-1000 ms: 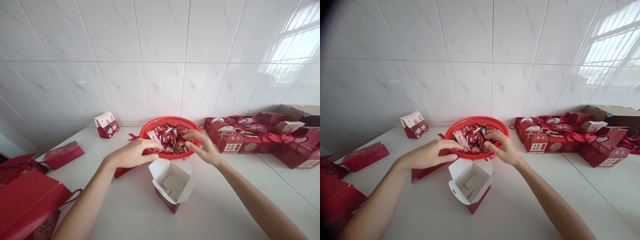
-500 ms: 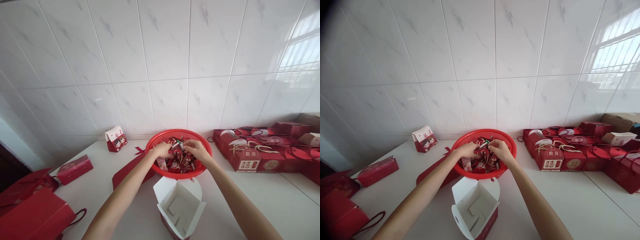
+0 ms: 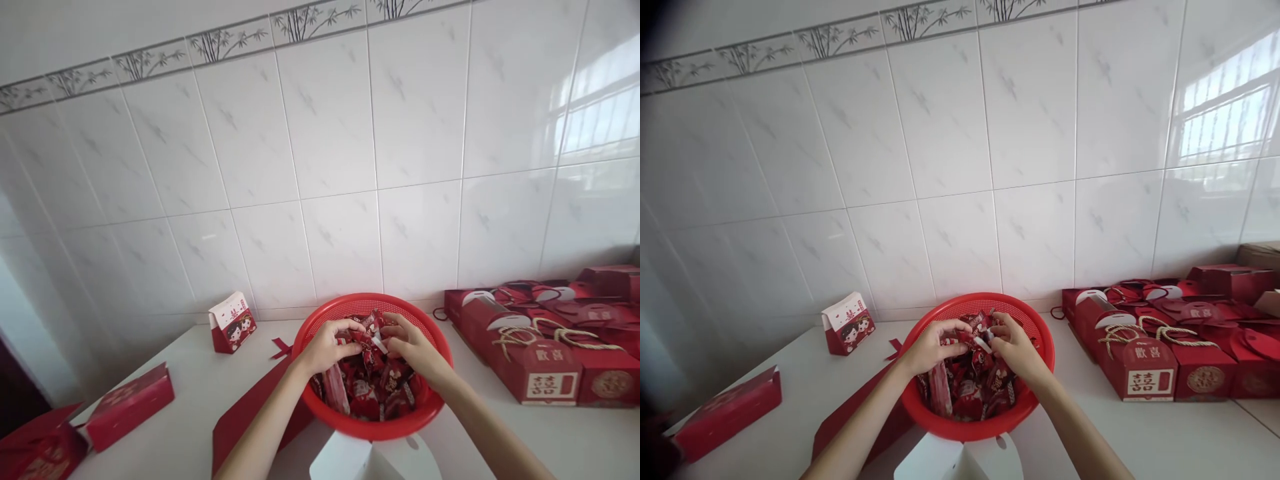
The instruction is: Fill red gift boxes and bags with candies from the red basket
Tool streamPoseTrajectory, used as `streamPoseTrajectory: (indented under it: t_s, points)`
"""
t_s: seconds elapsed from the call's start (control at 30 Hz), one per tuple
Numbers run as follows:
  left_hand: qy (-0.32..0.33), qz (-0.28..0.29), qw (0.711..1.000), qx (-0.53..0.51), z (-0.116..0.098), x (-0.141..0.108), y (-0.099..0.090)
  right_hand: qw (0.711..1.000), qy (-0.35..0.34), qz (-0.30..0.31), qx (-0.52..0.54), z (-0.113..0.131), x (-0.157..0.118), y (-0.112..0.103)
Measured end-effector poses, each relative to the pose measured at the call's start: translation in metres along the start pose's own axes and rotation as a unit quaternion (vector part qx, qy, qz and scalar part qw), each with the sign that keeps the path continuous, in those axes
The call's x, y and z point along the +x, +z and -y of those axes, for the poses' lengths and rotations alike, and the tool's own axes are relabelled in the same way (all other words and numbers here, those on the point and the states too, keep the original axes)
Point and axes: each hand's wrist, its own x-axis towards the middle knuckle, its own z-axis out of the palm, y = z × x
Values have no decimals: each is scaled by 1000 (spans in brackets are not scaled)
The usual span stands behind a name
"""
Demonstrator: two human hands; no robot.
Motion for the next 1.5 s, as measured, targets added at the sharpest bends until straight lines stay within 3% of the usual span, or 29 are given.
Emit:
streamPoseTrajectory:
  t_s: [0.13,0.33,0.53,0.7,0.8,0.93,1.07,1.23,1.5]
  points:
    - [17,15,1000,-1,0,-1,0,998,29,30,47,7,-4,1]
    - [19,50,998,28,2,-2,1,996,-7,53,65,10,-5,2]
    - [-13,46,995,84,0,0,1,993,-4,-45,112,14,-4,-1]
    - [-34,16,995,91,0,1,2,987,-20,-74,144,12,-2,-6]
    - [-20,-5,997,70,5,2,3,987,-23,-63,149,11,-3,-6]
    - [6,11,999,35,9,3,3,986,-22,-40,162,12,-4,-6]
    - [23,24,999,41,8,3,3,981,-63,-43,178,11,-3,-6]
    - [7,29,999,39,3,3,5,986,-75,-9,145,11,-5,-7]
    - [-3,37,998,-53,-4,2,4,988,-139,44,57,14,-9,-3]
